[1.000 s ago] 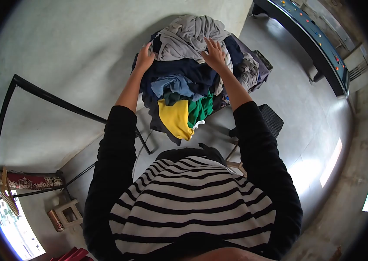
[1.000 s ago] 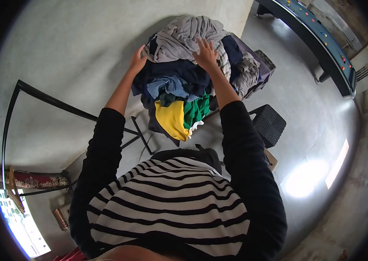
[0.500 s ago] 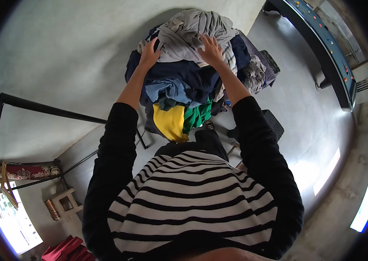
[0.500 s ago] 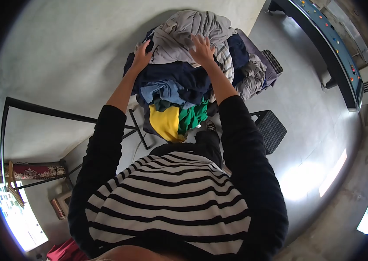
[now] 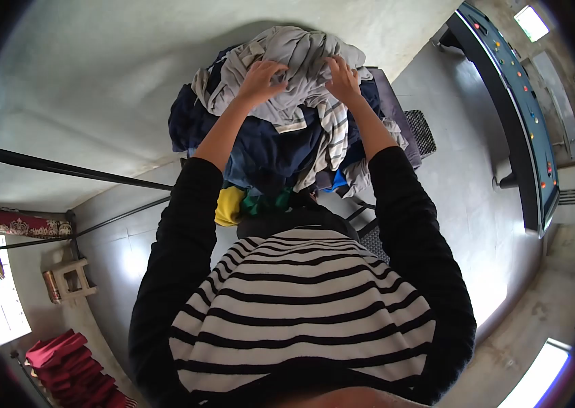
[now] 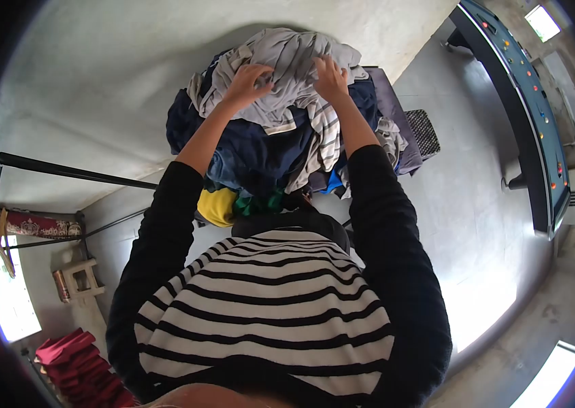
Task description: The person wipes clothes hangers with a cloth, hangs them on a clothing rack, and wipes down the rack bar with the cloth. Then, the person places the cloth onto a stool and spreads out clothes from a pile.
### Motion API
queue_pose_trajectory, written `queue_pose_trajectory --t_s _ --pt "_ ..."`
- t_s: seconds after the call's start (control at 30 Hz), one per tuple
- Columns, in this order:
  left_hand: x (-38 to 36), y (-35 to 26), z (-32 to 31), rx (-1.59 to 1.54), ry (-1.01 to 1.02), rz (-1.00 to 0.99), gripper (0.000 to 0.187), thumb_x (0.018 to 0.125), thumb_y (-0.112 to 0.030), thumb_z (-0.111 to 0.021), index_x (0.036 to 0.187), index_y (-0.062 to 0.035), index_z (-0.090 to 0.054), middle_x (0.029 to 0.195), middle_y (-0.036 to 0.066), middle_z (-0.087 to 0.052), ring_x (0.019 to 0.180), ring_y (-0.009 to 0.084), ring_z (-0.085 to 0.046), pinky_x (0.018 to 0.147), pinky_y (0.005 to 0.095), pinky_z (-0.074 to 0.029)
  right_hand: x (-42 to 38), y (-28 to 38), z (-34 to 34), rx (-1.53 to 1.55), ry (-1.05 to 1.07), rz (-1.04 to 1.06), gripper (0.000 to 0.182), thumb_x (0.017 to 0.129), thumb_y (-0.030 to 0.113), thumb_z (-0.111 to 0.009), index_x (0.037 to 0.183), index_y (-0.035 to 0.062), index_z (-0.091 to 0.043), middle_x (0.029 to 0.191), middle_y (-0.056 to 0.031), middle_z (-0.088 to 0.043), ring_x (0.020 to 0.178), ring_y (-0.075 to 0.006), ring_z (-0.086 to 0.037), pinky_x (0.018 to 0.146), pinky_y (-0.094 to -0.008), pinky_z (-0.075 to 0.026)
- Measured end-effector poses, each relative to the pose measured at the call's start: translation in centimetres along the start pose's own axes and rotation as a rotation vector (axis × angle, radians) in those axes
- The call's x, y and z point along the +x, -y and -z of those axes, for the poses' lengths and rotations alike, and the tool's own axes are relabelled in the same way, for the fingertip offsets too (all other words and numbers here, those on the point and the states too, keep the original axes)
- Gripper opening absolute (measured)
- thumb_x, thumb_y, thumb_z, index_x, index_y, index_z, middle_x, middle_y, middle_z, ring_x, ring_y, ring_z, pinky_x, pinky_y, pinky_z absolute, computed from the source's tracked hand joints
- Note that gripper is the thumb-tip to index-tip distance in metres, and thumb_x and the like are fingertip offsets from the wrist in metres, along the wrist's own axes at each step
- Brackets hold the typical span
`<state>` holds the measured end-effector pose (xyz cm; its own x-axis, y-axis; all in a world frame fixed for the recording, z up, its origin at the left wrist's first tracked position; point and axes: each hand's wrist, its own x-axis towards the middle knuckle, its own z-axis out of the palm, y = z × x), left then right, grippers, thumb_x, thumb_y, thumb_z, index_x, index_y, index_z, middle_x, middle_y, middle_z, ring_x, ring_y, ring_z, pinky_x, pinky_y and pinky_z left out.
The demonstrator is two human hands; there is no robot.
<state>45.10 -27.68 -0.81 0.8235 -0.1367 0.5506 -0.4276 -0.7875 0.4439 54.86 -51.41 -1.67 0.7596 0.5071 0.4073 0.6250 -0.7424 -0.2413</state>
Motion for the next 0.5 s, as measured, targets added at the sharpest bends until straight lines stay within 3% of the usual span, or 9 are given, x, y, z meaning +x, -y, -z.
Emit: queue_pose_trajectory --t_s 0.1,0.2,0.27,0.37,0.43,0.47,0.5 --pt "-1.5 -0.6 -0.9 0.175 0.047 0.032 0.058 0.062 -0.037 -0.074 0.114 -0.0179 -0.057 0.124 0.008 -0.046 0.115 0.0296 -0.042 0.097 0.0436 -0.035 -0.3 -1.9 0.4 0.047 0.059 0.11 0.057 0.069 0.017 -0.068 0.119 0.0146 -0.043 0.119 -0.0094 -0.044 0.113 -0.0289 -0.046 0.09 -0.0424 -0.038" --pt "-2.7 -0.8 -0.9 0.215 0.036 -0.012 0.064 0.06 -0.037 -0.075 0.119 -0.02 -0.055 0.128 0.008 -0.042 0.119 0.0298 -0.04 0.099 0.0445 -0.034 -1.2 -3.8 0.0 0.132 0.037 0.229 0.058 0.068 0.021 -0.071 0.118 0.0122 -0.044 0.119 -0.0106 -0.045 0.114 -0.0296 -0.045 0.091 -0.0417 -0.038" --pt "-3.1 -0.4 -1.1 0.212 0.044 0.015 0.061 0.063 -0.036 -0.074 0.12 -0.0223 -0.055 0.13 0.007 -0.042 0.122 0.0293 -0.038 0.1 0.0428 -0.033 -1.7 -4.4 -0.7 0.142 -0.016 0.325 0.046 0.071 0.02 -0.07 0.111 0.0107 -0.05 0.118 -0.0101 -0.047 0.113 -0.0304 -0.046 0.091 -0.0423 -0.04" --pt "-2.9 0.5 -1.7 0.208 0.007 0.009 0.049 0.069 -0.03 -0.071 0.117 -0.0208 -0.059 0.127 0.006 -0.048 0.119 0.0276 -0.042 0.099 0.0393 -0.035 -1.2 -5.1 -1.5 0.158 -0.025 0.311 0.031 0.074 0.016 -0.067 0.102 0.0092 -0.056 0.117 -0.0098 -0.049 0.111 -0.03 -0.048 0.089 -0.0426 -0.04" --pt "-2.7 0.7 -1.5 0.106 -0.005 0.096 0.039 0.075 -0.024 -0.067 0.113 -0.0174 -0.062 0.123 0.008 -0.051 0.117 0.0287 -0.045 0.099 0.0383 -0.035 -0.8 -5.4 -1.5 0.203 -0.027 0.291 0.026 0.075 0.015 -0.066 0.098 0.0084 -0.058 0.113 -0.0101 -0.052 0.107 -0.03 -0.05 0.087 -0.0415 -0.041" --pt "-2.5 0.9 -1.4 0.118 -0.072 0.073 0.036 0.076 -0.025 -0.067 0.111 -0.0135 -0.063 0.117 0.006 -0.057 0.109 0.0237 -0.053 0.092 0.0343 -0.041 -0.6 -5.4 -1.5 0.244 -0.034 0.263 0.021 0.075 0.014 -0.065 0.095 0.0076 -0.059 0.11 -0.0105 -0.056 0.103 -0.03 -0.053 0.085 -0.0405 -0.042" --pt "-2.5 0.8 -1.3 0.122 -0.073 0.074 0.036 0.076 -0.025 -0.067 0.111 -0.0135 -0.063 0.117 0.006 -0.057 0.109 0.0237 -0.053 0.092 0.0343 -0.041 -0.4 -5.4 -1.5 0.247 -0.035 0.266 0.021 0.075 0.014 -0.065 0.095 0.0076 -0.059 0.11 -0.0105 -0.056 0.103 -0.03 -0.053 0.085 -0.0405 -0.042"
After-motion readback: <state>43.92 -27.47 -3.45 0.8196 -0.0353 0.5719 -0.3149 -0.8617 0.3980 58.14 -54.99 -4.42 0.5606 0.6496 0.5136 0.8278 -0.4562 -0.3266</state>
